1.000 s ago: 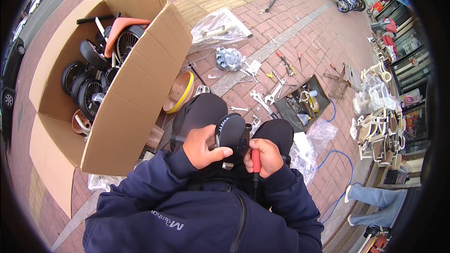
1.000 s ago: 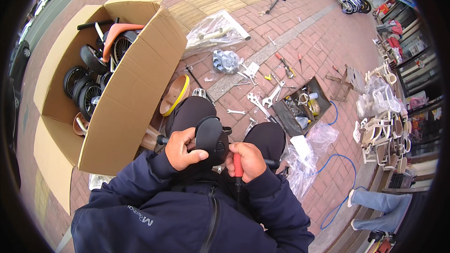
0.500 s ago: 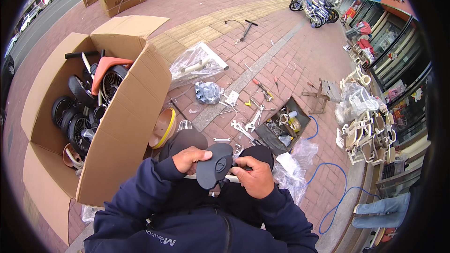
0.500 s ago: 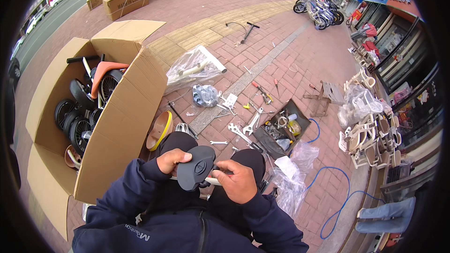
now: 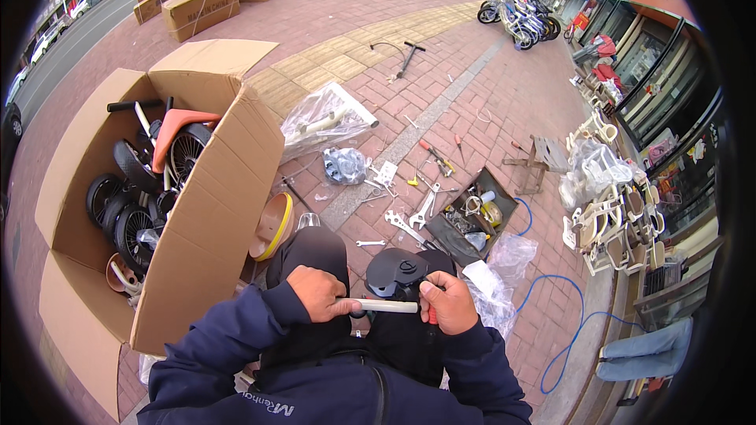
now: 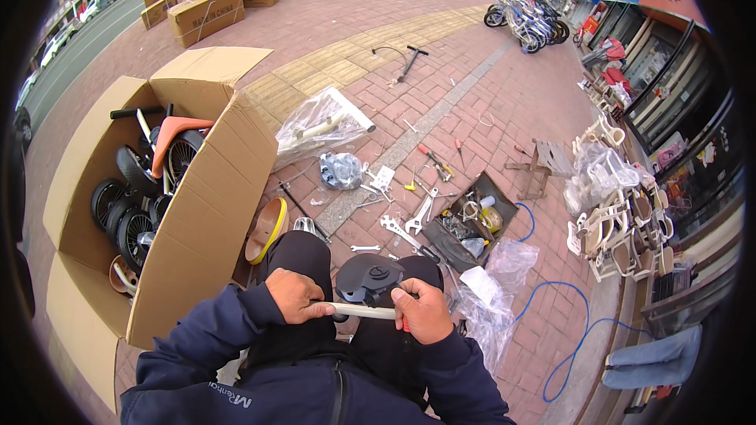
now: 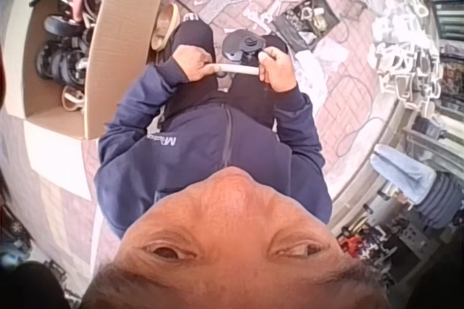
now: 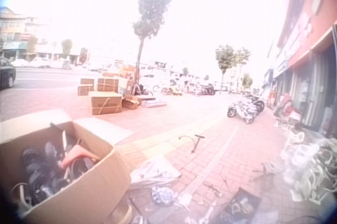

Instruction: The person assembles a scooter by attaching a black circular component to a white handlebar using a red screwdriver. They then pack the assembled part and other scooter components into a cardboard box.

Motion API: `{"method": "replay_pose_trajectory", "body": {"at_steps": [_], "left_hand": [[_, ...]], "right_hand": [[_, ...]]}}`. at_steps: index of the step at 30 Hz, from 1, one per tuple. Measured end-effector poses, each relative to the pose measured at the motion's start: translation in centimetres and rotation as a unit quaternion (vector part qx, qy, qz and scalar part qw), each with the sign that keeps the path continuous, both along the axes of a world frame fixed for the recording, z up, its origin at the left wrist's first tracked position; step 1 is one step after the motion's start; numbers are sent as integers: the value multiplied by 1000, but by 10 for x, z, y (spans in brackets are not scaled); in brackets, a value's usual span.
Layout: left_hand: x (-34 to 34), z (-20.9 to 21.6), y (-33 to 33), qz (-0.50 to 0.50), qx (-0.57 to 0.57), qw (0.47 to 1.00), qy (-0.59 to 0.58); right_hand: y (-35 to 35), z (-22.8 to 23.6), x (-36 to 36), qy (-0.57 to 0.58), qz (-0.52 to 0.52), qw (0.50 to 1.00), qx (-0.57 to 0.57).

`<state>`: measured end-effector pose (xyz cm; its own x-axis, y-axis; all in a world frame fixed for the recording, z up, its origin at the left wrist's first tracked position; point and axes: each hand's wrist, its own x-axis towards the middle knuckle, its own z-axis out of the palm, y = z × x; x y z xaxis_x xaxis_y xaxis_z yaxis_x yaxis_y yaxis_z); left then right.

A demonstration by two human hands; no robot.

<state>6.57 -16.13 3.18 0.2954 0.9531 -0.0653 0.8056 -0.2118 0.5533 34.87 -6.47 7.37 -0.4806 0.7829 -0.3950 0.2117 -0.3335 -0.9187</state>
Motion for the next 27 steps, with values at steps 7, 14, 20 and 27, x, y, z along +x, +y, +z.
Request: {"method": "replay_pose_trajectory", "body": {"at_steps": [7,14,20,27], "left_hand": [[16,-8,12,-60,3,995,85],[14,-5,10,14,-66,997,26],[18,5,2,237,-101,923,-287],[14,2,5,273,-136,901,-307]], "right_hand": [[-3,-13,6,93,-55,994,-28],[-5,-21,-6,66,-45,997,-20],[-8,-16,-18,15,-7,999,-34],[-19,-11,-29,-43,28,998,-31]]}}
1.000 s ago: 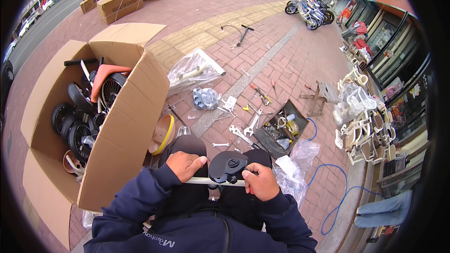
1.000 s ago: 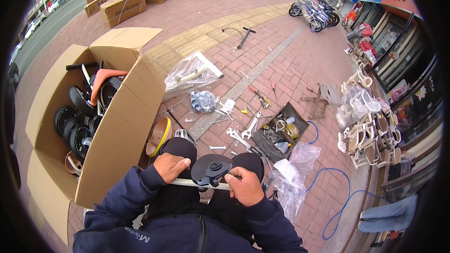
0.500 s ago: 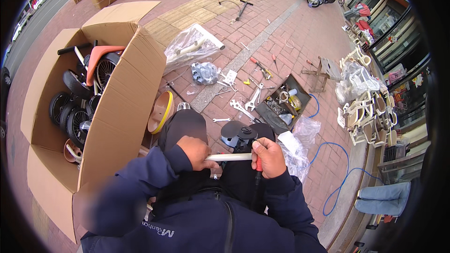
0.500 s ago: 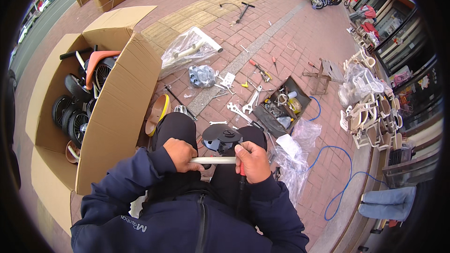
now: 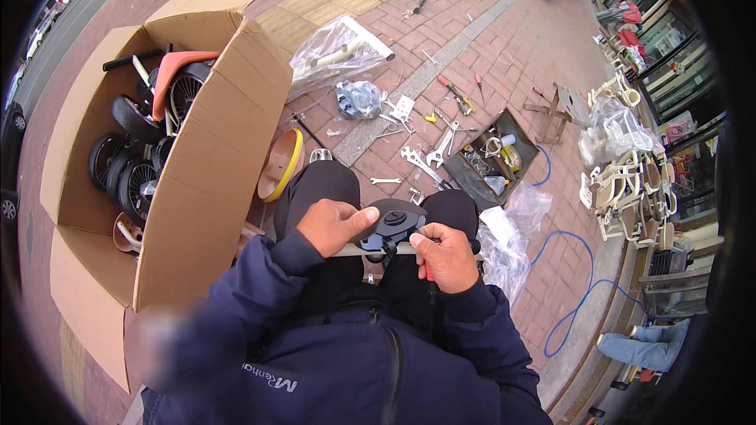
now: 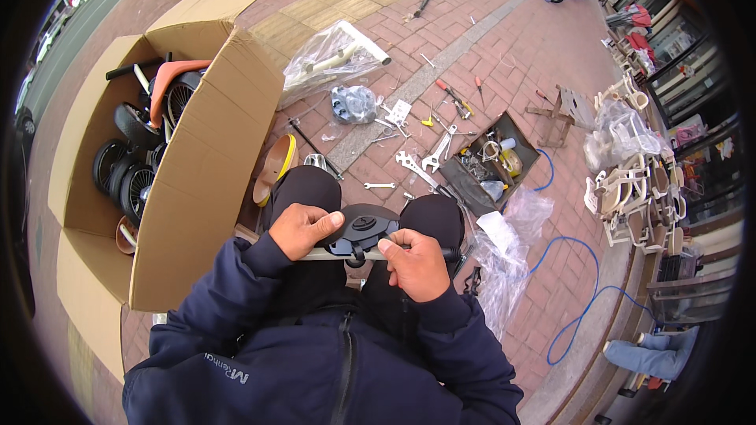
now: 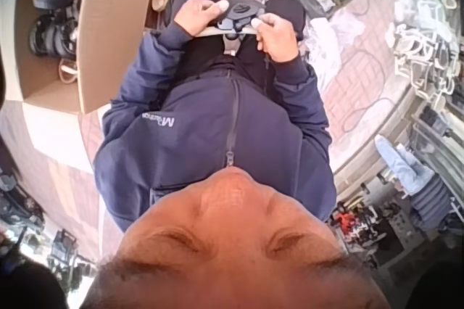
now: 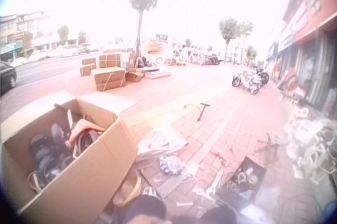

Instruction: The person assembles a scooter by attaching a black circular component to a white handlebar using a red screwdriver. They then pack the assembled part and other scooter components into a cardboard box.

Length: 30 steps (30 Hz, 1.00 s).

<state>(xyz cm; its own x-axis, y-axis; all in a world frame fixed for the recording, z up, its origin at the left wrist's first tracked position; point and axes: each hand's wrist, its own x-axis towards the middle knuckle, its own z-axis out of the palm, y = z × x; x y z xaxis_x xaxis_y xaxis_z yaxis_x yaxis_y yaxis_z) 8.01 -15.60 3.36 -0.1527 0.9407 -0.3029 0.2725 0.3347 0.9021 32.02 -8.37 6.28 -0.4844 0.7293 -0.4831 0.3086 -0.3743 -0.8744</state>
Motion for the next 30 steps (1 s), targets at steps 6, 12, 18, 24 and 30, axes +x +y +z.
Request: {"method": "replay_pose_trajectory", "body": {"at_steps": [6,12,18,24,30], "left_hand": [[-6,-8,2,-7,11,1000,-1],[-18,-12,15,-111,-99,986,-71],[-15,0,21,-124,-178,959,-182],[-14,17,23,-80,-183,920,-337],[-10,6,25,-94,-128,935,-317]], "right_hand": [[-2,0,-5,-16,9,1000,7],[-1,-1,-6,13,9,1000,-27],[-3,-3,2,24,29,999,-26],[-6,-1,1,4,73,997,-8],[-11,-4,2,-68,88,993,47]]}}
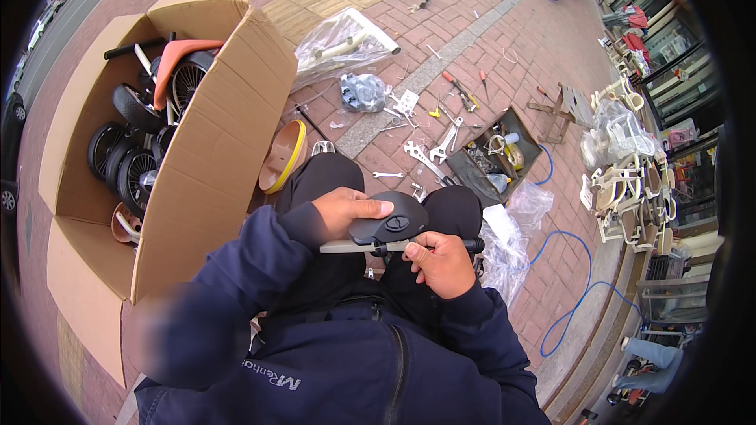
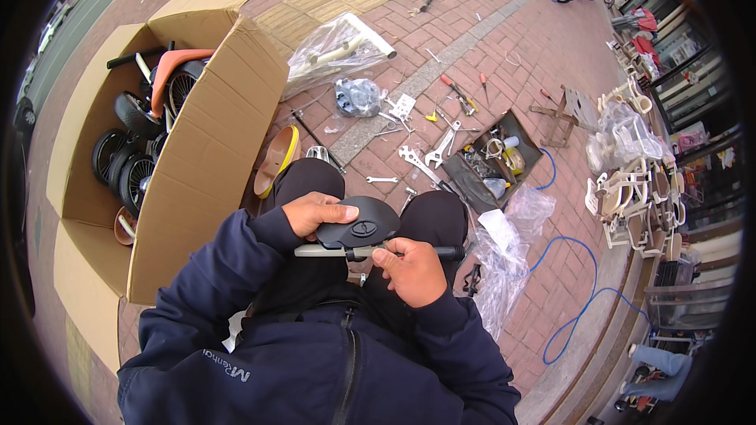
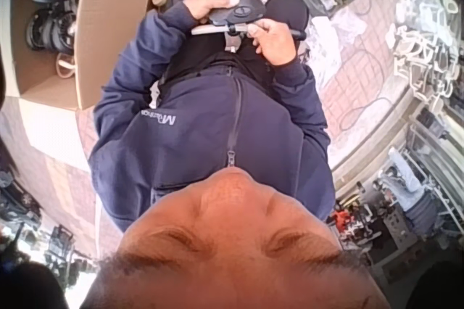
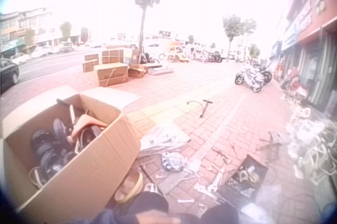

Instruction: The person assembles a scooter by attaching a black circular component to a white handlebar using a red screwdriver. They then pack the assembled part and other scooter components into a cardboard box.

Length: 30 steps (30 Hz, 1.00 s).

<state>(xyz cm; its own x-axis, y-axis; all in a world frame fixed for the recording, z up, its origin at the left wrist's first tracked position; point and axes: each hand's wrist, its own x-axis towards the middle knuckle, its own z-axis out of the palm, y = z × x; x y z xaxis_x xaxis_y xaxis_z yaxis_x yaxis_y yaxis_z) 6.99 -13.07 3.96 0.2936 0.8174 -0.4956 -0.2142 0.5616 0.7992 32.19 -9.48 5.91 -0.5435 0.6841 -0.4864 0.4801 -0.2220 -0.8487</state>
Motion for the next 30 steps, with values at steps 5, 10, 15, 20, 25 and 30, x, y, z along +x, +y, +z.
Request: {"method": "replay_pose_trajectory", "body": {"at_steps": [5,10,15,20,25,30], "left_hand": [[1,-15,7,1,24,991,131],[0,-18,11,10,85,975,203],[1,-16,12,14,88,968,236],[3,-18,13,24,90,960,263],[3,-22,13,6,140,941,308],[0,-21,8,-11,234,926,296]], "right_hand": [[-14,-7,-5,-98,38,964,244],[-24,-9,-14,-114,29,921,371],[-23,-13,-16,-152,57,900,404],[-21,-19,-15,-149,63,903,397],[-25,-17,-19,-172,57,884,432],[-36,-9,-18,-183,79,882,426]]}}
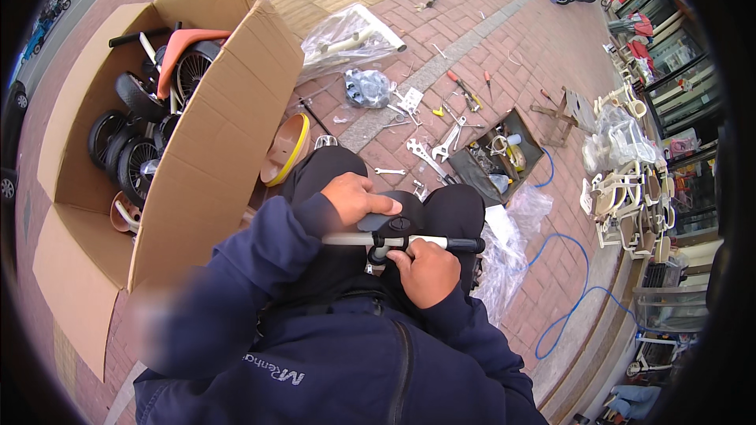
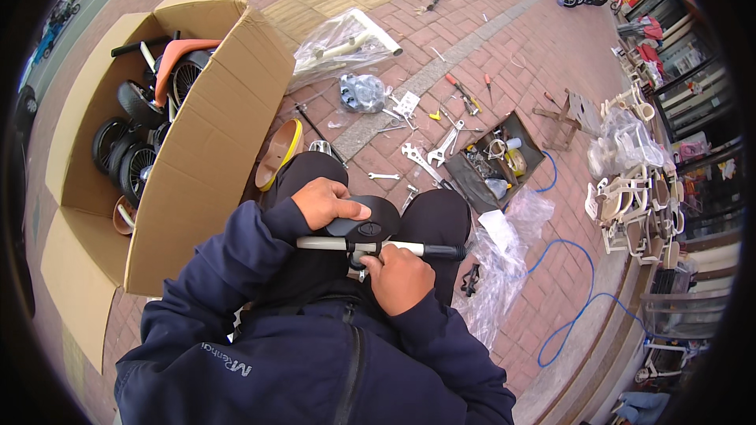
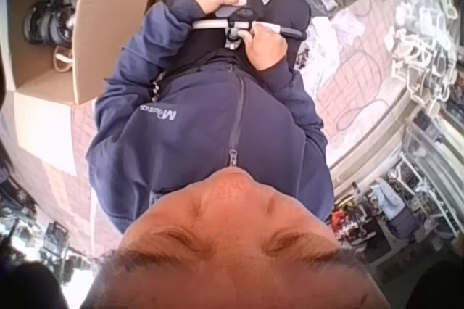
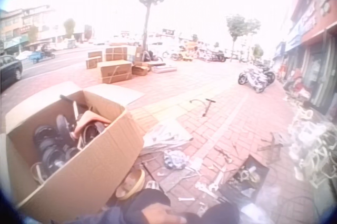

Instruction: The person assembles a scooter by attaching a black circular component to a white handlebar using a red screwdriver. They then pack the assembled part and other scooter components into a cardboard box.

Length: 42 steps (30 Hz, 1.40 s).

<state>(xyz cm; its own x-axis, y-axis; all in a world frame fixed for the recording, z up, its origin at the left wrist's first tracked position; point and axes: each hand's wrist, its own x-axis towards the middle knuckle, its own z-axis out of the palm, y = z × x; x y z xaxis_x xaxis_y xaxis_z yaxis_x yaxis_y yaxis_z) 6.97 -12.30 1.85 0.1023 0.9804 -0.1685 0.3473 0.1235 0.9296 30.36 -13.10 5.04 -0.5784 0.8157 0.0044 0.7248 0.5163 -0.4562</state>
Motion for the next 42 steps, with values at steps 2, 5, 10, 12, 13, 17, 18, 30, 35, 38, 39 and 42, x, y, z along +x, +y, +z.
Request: {"method": "replay_pose_trajectory", "body": {"at_steps": [2,5,10,12,13,17,18,30,35,38,39,42], "left_hand": [[1,0,0,20,-26,999,-4],[1,-1,3,43,-67,996,27],[1,-2,-2,-9,0,999,39],[1,-2,-3,-6,2,999,36],[1,-2,-4,12,-10,1000,25],[3,1,-4,29,-5,999,44],[3,1,-4,24,-10,999,30],[6,-1,-6,61,-121,991,2],[-2,3,-1,26,-102,994,35],[-6,7,1,-2,-88,992,86],[-8,8,3,-15,-95,991,90],[-13,12,4,-51,-106,987,112]], "right_hand": [[-8,2,-2,46,20,998,-26],[-14,-1,-8,125,31,990,-63],[-9,-7,-7,227,-94,853,-462],[-8,-10,-4,290,-102,792,-527],[-8,-12,-4,304,-103,778,-540],[-10,-20,-8,311,-113,768,-549],[-11,-21,-9,298,-116,779,-540],[-18,-19,-19,201,-106,911,-344],[-19,-22,-17,168,-83,955,-228],[-16,-24,-14,147,-80,964,-206],[-15,-25,-15,120,-80,970,-196],[-15,-24,-17,62,-68,983,-159]]}}
